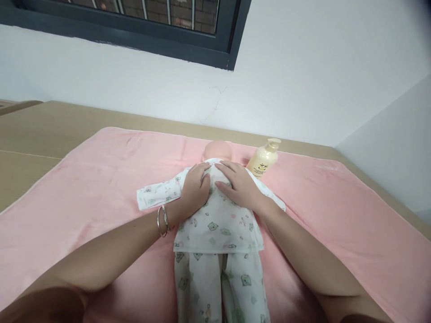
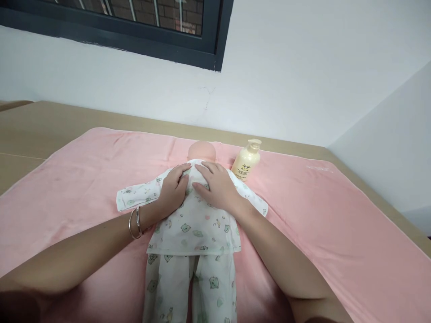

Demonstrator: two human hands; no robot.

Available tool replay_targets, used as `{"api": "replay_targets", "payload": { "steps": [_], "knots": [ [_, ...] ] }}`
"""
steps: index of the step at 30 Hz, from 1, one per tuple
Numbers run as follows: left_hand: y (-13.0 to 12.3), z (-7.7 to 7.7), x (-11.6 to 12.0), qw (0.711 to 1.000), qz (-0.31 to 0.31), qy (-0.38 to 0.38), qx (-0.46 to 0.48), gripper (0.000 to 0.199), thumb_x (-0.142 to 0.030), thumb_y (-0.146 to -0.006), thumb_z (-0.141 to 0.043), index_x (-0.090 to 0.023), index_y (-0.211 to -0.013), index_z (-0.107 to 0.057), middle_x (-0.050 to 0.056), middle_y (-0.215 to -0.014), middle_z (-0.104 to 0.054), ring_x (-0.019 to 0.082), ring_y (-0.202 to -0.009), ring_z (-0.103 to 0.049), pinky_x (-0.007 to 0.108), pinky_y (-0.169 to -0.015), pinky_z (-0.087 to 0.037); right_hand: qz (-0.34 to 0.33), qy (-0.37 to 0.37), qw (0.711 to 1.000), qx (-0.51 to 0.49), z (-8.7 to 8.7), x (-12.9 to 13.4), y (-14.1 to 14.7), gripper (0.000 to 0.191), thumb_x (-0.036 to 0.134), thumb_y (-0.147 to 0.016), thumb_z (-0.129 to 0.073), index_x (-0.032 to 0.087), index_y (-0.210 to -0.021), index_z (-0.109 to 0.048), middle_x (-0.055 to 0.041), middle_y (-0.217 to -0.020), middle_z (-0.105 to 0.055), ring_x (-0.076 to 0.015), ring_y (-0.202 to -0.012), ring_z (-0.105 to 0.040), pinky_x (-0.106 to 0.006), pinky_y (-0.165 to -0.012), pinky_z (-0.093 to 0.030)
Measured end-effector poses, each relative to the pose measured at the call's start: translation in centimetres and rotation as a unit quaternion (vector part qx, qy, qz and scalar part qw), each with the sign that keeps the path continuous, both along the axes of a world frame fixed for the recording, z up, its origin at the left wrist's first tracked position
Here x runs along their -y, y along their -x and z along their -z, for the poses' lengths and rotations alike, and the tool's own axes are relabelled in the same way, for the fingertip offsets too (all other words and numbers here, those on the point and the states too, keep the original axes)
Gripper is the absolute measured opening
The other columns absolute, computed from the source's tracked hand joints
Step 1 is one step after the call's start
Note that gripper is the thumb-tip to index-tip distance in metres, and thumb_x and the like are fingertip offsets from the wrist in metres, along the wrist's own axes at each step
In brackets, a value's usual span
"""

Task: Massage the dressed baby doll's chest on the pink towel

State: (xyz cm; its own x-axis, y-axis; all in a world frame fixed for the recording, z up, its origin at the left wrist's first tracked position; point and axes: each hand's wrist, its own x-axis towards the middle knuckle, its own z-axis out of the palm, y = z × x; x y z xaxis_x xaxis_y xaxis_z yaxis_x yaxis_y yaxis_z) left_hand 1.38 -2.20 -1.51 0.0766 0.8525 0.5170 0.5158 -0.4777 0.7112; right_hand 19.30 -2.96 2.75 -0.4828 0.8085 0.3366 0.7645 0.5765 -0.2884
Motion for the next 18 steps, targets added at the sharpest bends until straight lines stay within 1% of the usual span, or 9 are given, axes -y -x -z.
{"api": "replay_targets", "payload": {
  "steps": [2,4,6,8,10,12,14,16,18],
  "knots": [
    [0.0,0.0,0.0,1.000,-0.002,0.003,-0.004,0.037,-0.020,-0.092,-0.040,-0.019,-0.120,-0.063,0.008,-0.130,-0.068,0.023,-0.126,-0.060,0.048,-0.115,-0.046,0.016,0.013,0.999,-0.029,0.1,-0.6,-0.4,0.054,0.050,-0.098,-0.048,0.020,-0.142,-0.053,-0.0131,-0.144,-0.055,-0.0323,-0.131,-0.052,-0.053,-0.111,-0.043],
    [0.0,-0.1,0.1,1.000,-0.004,0.007,-0.008,0.037,-0.020,-0.091,-0.041,-0.019,-0.120,-0.063,0.009,-0.131,-0.068,0.024,-0.127,-0.059,0.048,-0.116,-0.045,0.060,0.029,0.996,-0.051,0.0,-0.8,-0.5,0.054,0.050,-0.097,-0.048,0.018,-0.141,-0.054,-0.0144,-0.138,-0.057,-0.0325,-0.126,-0.056,-0.051,-0.107,-0.046],
    [0.0,-0.1,0.1,1.000,-0.006,0.007,-0.009,0.037,-0.019,-0.091,-0.040,-0.018,-0.120,-0.063,0.009,-0.130,-0.068,0.024,-0.127,-0.060,0.048,-0.115,-0.045,0.105,0.045,0.992,-0.048,-0.2,-0.6,-0.3,0.053,0.049,-0.098,-0.046,0.017,-0.139,-0.055,-0.0154,-0.132,-0.060,-0.0333,-0.121,-0.058,-0.052,-0.102,-0.049],
    [0.0,-0.2,0.1,1.000,-0.006,0.004,-0.008,0.037,-0.019,-0.091,-0.041,-0.018,-0.119,-0.064,0.010,-0.130,-0.068,0.024,-0.125,-0.060,0.049,-0.115,-0.046,0.125,0.051,0.991,-0.020,-0.6,0.1,0.3,0.050,0.046,-0.100,-0.042,0.017,-0.137,-0.056,-0.0160,-0.126,-0.063,-0.0342,-0.117,-0.060,-0.053,-0.100,-0.049],
    [0.0,-0.1,0.1,1.000,-0.005,0.000,-0.007,0.036,-0.019,-0.091,-0.041,-0.018,-0.118,-0.064,0.009,-0.130,-0.069,0.024,-0.124,-0.061,0.049,-0.114,-0.047,0.126,0.036,0.991,0.016,-0.7,1.2,1.2,0.048,0.042,-0.101,-0.038,0.014,-0.135,-0.056,-0.0180,-0.126,-0.064,-0.0357,-0.117,-0.059,-0.056,-0.102,-0.047],
    [0.1,-0.1,0.0,1.000,-0.005,-0.002,-0.005,0.036,-0.019,-0.091,-0.041,-0.019,-0.117,-0.065,0.009,-0.129,-0.069,0.024,-0.123,-0.061,0.048,-0.114,-0.047,0.118,0.002,0.992,0.047,-0.7,2.4,2.1,0.049,0.039,-0.099,-0.040,0.009,-0.137,-0.053,-0.0220,-0.133,-0.061,-0.0388,-0.124,-0.055,-0.061,-0.107,-0.042],
    [0.1,0.0,0.0,1.000,-0.005,-0.002,-0.002,0.036,-0.019,-0.090,-0.041,-0.019,-0.117,-0.065,0.008,-0.128,-0.069,0.023,-0.122,-0.062,0.048,-0.113,-0.048,0.109,-0.031,0.992,0.061,-0.5,3.2,2.6,0.053,0.037,-0.097,-0.044,0.006,-0.140,-0.050,-0.0254,-0.141,-0.055,-0.0415,-0.132,-0.048,-0.063,-0.112,-0.037],
    [0.1,-0.1,0.0,1.000,-0.005,-0.001,0.000,0.036,-0.020,-0.090,-0.041,-0.020,-0.118,-0.065,0.008,-0.128,-0.069,0.023,-0.122,-0.062,0.047,-0.113,-0.048,0.095,-0.036,0.993,0.059,-0.3,3.1,2.5,0.054,0.036,-0.097,-0.046,0.006,-0.141,-0.051,-0.0254,-0.143,-0.053,-0.0409,-0.136,-0.046,-0.061,-0.115,-0.036],
    [0.1,-0.1,0.0,1.000,-0.004,0.001,0.001,0.036,-0.020,-0.091,-0.041,-0.020,-0.119,-0.064,0.008,-0.129,-0.069,0.024,-0.123,-0.061,0.048,-0.114,-0.047,0.084,-0.007,0.995,0.049,-0.3,2.2,1.9,0.054,0.039,-0.098,-0.045,0.009,-0.142,-0.051,-0.0224,-0.147,-0.052,-0.0384,-0.138,-0.046,-0.061,-0.116,-0.035]
  ]
}}
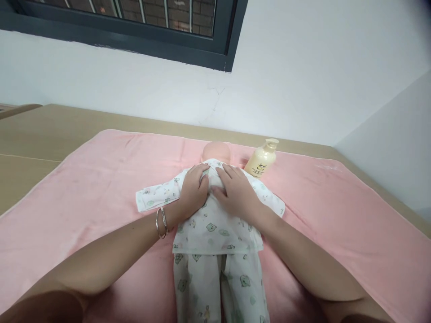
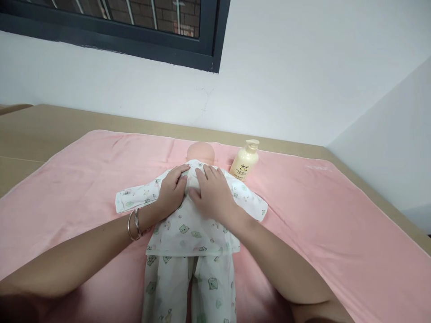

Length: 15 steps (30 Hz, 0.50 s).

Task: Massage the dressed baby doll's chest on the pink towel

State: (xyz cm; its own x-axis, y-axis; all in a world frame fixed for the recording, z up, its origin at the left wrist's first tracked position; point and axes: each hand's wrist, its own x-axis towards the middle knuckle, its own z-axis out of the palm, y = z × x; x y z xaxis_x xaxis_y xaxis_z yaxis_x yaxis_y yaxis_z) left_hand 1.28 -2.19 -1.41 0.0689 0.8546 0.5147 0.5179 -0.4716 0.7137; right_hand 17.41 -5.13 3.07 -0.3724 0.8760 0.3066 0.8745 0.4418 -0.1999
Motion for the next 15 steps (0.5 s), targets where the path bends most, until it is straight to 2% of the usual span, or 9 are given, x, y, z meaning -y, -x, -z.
{"api": "replay_targets", "payload": {
  "steps": [3,5,8,11,13,15],
  "knots": [
    [0.0,0.0,0.0,1.000,0.001,0.001,-0.003,0.036,-0.020,-0.091,-0.041,-0.019,-0.119,-0.064,0.008,-0.130,-0.069,0.024,-0.125,-0.061,0.048,-0.115,-0.046,0.015,0.062,0.998,-0.011,-0.1,-1.7,-1.2,0.062,0.050,-0.102,-0.038,0.011,-0.150,-0.043,-0.0195,-0.158,-0.041,-0.0377,-0.147,-0.038,-0.063,-0.119,-0.030],
    [-0.1,0.0,0.0,1.000,0.000,0.001,-0.006,0.036,-0.020,-0.091,-0.041,-0.019,-0.119,-0.064,0.008,-0.131,-0.068,0.024,-0.126,-0.060,0.048,-0.115,-0.045,0.039,0.079,0.996,-0.007,-0.2,-1.7,-1.3,0.068,0.054,-0.103,-0.033,0.009,-0.153,-0.038,-0.0205,-0.160,-0.037,-0.0398,-0.150,-0.033,-0.065,-0.120,-0.028],
    [0.0,-0.1,0.0,1.000,-0.002,0.007,-0.005,0.036,-0.020,-0.091,-0.041,-0.018,-0.118,-0.064,0.009,-0.130,-0.068,0.024,-0.125,-0.061,0.048,-0.114,-0.046,0.047,0.051,0.998,0.000,0.0,0.2,-0.3,0.067,0.050,-0.101,-0.038,0.007,-0.153,-0.038,-0.0227,-0.158,-0.039,-0.0430,-0.149,-0.032,-0.066,-0.119,-0.030],
    [0.1,-0.2,0.0,1.000,0.002,0.017,0.003,0.037,-0.020,-0.091,-0.040,-0.019,-0.119,-0.064,0.009,-0.129,-0.069,0.024,-0.122,-0.062,0.047,-0.112,-0.048,-0.005,0.010,1.000,0.005,0.0,2.4,1.1,0.063,0.043,-0.098,-0.047,0.009,-0.151,-0.044,-0.0194,-0.160,-0.037,-0.0444,-0.151,-0.025,-0.065,-0.120,-0.029],
    [0.2,-0.1,0.0,1.000,0.005,0.019,0.010,0.037,-0.020,-0.091,-0.041,-0.020,-0.119,-0.064,0.008,-0.128,-0.069,0.023,-0.122,-0.062,0.046,-0.112,-0.049,-0.038,0.009,0.999,0.005,0.0,2.5,1.3,0.057,0.040,-0.099,-0.045,0.012,-0.149,-0.047,-0.0146,-0.162,-0.036,-0.0425,-0.153,-0.023,-0.064,-0.122,-0.027],
    [0.1,-0.1,0.1,1.000,0.006,0.018,0.013,0.037,-0.021,-0.091,-0.040,-0.020,-0.120,-0.064,0.008,-0.130,-0.068,0.023,-0.124,-0.061,0.046,-0.114,-0.047,-0.023,0.027,0.999,-0.005,0.0,1.2,0.8,0.056,0.038,-0.102,-0.038,0.012,-0.150,-0.046,-0.0133,-0.162,-0.037,-0.0401,-0.152,-0.026,-0.062,-0.123,-0.027]
  ]
}}
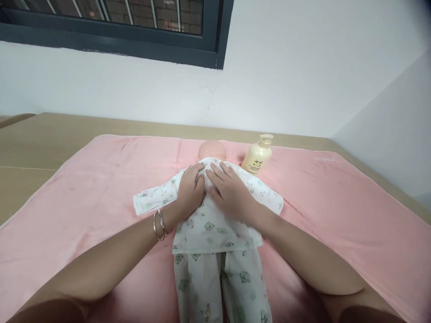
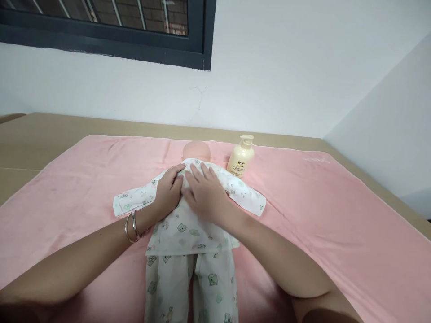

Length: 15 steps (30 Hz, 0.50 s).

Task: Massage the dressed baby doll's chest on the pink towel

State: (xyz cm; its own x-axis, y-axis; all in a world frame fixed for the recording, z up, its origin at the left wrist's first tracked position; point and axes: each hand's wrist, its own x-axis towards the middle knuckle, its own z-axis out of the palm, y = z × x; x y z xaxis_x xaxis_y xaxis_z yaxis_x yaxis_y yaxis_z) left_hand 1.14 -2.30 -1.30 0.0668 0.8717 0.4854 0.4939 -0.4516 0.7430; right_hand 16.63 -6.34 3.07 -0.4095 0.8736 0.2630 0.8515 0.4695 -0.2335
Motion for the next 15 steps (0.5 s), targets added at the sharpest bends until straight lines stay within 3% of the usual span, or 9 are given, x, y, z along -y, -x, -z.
{"api": "replay_targets", "payload": {
  "steps": [4,6,9,11,15],
  "knots": [
    [-0.2,-0.5,0.3,1.000,0.007,0.018,-0.011,0.041,-0.023,-0.093,-0.038,-0.018,-0.126,-0.062,0.009,-0.139,-0.064,0.023,-0.133,-0.055,0.049,-0.123,-0.035,0.135,0.044,0.990,-0.025,0.2,-3.5,-1.8,0.062,0.044,-0.104,-0.031,0.004,-0.150,-0.044,-0.0218,-0.156,-0.043,-0.0380,-0.148,-0.037,-0.057,-0.121,-0.031],
    [-0.4,-1.0,0.4,0.998,0.005,0.057,-0.028,0.046,-0.025,-0.094,-0.036,-0.016,-0.133,-0.058,0.010,-0.145,-0.059,0.023,-0.140,-0.049,0.050,-0.128,-0.026,0.172,0.045,0.984,-0.014,0.4,-4.0,-2.0,0.061,0.044,-0.104,-0.030,0.004,-0.148,-0.047,-0.0227,-0.153,-0.047,-0.0372,-0.146,-0.039,-0.055,-0.121,-0.031],
    [-0.6,-2.0,0.1,0.989,-0.004,0.139,-0.053,0.051,-0.029,-0.094,-0.036,-0.015,-0.139,-0.054,0.011,-0.153,-0.051,0.026,-0.150,-0.036,0.053,-0.131,-0.014,0.162,0.006,0.987,0.017,0.5,-2.2,-0.8,0.058,0.035,-0.104,-0.028,0.000,-0.147,-0.046,-0.0242,-0.152,-0.048,-0.0371,-0.146,-0.039,-0.054,-0.121,-0.030],
    [-0.8,-2.5,0.0,0.983,-0.010,0.173,-0.056,0.050,-0.031,-0.094,-0.038,-0.017,-0.139,-0.055,0.010,-0.155,-0.049,0.028,-0.152,-0.032,0.055,-0.130,-0.015,0.126,-0.029,0.991,0.024,0.6,-0.1,0.4,0.059,0.032,-0.103,-0.032,-0.002,-0.150,-0.042,-0.0259,-0.155,-0.043,-0.0385,-0.148,-0.035,-0.055,-0.121,-0.030],
    [-1.2,-2.7,1.3,0.987,-0.010,0.151,-0.056,0.052,-0.033,-0.098,-0.033,-0.018,-0.145,-0.049,0.009,-0.159,-0.044,0.026,-0.153,-0.030,0.053,-0.130,-0.020,0.060,-0.050,0.997,0.019,0.4,2.3,1.6,0.061,0.031,-0.099,-0.043,0.002,-0.152,-0.041,-0.0255,-0.160,-0.033,-0.0426,-0.152,-0.025,-0.058,-0.122,-0.028]
  ]
}}
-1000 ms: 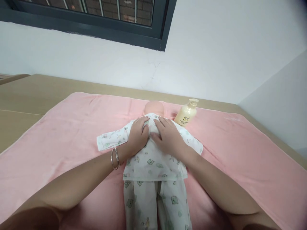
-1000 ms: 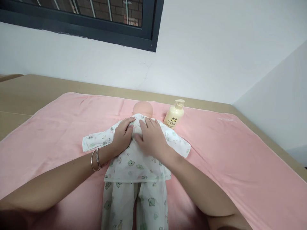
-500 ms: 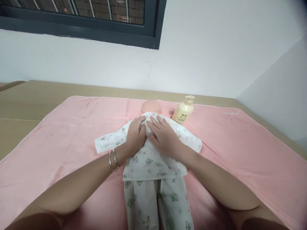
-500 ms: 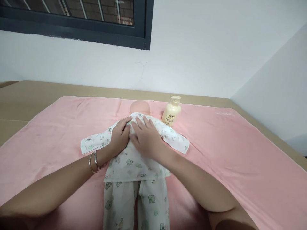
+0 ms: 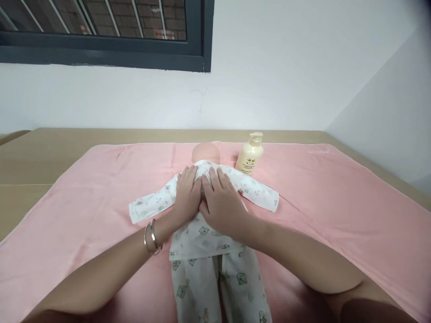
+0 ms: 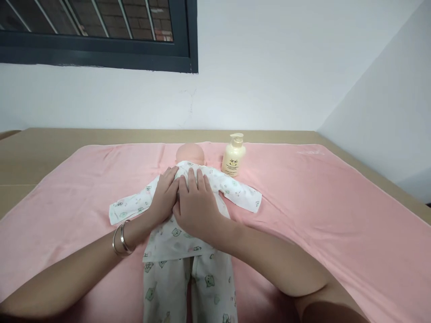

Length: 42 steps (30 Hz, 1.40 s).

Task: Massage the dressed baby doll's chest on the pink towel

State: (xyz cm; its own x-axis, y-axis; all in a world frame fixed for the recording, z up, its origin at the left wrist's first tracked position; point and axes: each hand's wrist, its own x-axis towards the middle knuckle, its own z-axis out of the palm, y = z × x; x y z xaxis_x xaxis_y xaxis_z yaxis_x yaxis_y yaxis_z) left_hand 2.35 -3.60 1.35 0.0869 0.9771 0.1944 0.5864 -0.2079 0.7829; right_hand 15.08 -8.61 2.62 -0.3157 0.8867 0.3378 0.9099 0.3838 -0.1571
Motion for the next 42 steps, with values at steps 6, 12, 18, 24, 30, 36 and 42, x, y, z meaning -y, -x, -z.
{"api": "replay_targets", "payload": {
  "steps": [6,12,18,24,30,36,42],
  "knots": [
    [-0.3,0.5,3.2,0.995,0.066,-0.047,-0.060,0.057,-0.034,-0.100,-0.031,-0.013,-0.151,-0.040,0.012,-0.166,-0.031,0.025,-0.157,-0.019,0.052,-0.131,-0.015,0.027,0.044,0.997,-0.056,-0.1,-4.4,-2.3,0.052,0.031,-0.104,-0.035,0.005,-0.147,-0.048,-0.0207,-0.155,-0.045,-0.0344,-0.147,-0.038,-0.051,-0.121,-0.033],
    [0.7,-0.1,0.0,0.998,0.028,-0.001,-0.061,0.059,-0.035,-0.097,-0.035,-0.009,-0.149,-0.044,0.015,-0.163,-0.035,0.027,-0.155,-0.026,0.051,-0.130,-0.020,0.039,0.014,0.999,-0.028,-0.1,-2.1,-1.3,0.058,0.032,-0.102,-0.036,-0.003,-0.149,-0.043,-0.0259,-0.153,-0.045,-0.0372,-0.147,-0.038,-0.052,-0.122,-0.032],
    [0.5,-0.2,0.6,0.993,0.035,-0.028,-0.105,0.059,-0.034,-0.100,-0.028,-0.007,-0.150,-0.042,0.017,-0.162,-0.036,0.028,-0.155,-0.025,0.053,-0.129,-0.020,0.012,0.055,0.998,-0.028,-1.2,-2.2,-1.8,0.056,0.030,-0.103,-0.033,-0.002,-0.147,-0.047,-0.0224,-0.152,-0.048,-0.0299,-0.146,-0.042,-0.043,-0.123,-0.033],
    [-0.2,-0.1,2.8,0.990,0.052,-0.019,-0.132,0.063,-0.033,-0.099,-0.028,-0.002,-0.154,-0.033,0.020,-0.166,-0.024,0.029,-0.157,-0.016,0.055,-0.130,-0.015,0.064,0.044,0.997,-0.020,-0.2,-4.5,-2.4,0.058,0.032,-0.103,-0.034,-0.006,-0.145,-0.046,-0.0244,-0.150,-0.050,-0.0346,-0.145,-0.042,-0.046,-0.122,-0.033],
    [0.7,-1.5,-0.2,0.993,0.041,0.019,-0.110,0.061,-0.032,-0.094,-0.033,-0.005,-0.148,-0.045,0.017,-0.161,-0.038,0.029,-0.154,-0.030,0.050,-0.129,-0.023,0.026,-0.053,0.995,0.079,-0.6,-0.6,-1.2,0.055,0.028,-0.103,-0.032,-0.009,-0.137,-0.053,-0.0309,-0.136,-0.059,-0.0387,-0.132,-0.054,-0.049,-0.117,-0.036],
    [0.0,-1.4,2.4,0.978,0.092,-0.030,-0.182,0.062,-0.023,-0.095,-0.027,0.000,-0.151,-0.037,0.020,-0.164,-0.030,0.029,-0.157,-0.020,0.053,-0.130,-0.018,0.046,0.081,0.996,0.013,-1.6,-4.6,-3.1,0.048,0.032,-0.104,-0.033,0.001,-0.131,-0.058,-0.0200,-0.133,-0.064,-0.0305,-0.127,-0.057,-0.039,-0.109,-0.044],
    [0.3,-1.4,0.7,0.974,0.103,-0.022,-0.199,0.058,-0.023,-0.093,-0.032,-0.004,-0.146,-0.046,0.020,-0.162,-0.035,0.030,-0.154,-0.028,0.054,-0.127,-0.024,0.049,0.003,0.994,0.096,-1.3,-1.8,-1.9,0.053,0.030,-0.103,-0.033,-0.008,-0.133,-0.054,-0.0302,-0.129,-0.062,-0.0377,-0.125,-0.057,-0.047,-0.111,-0.041]
  ]
}}
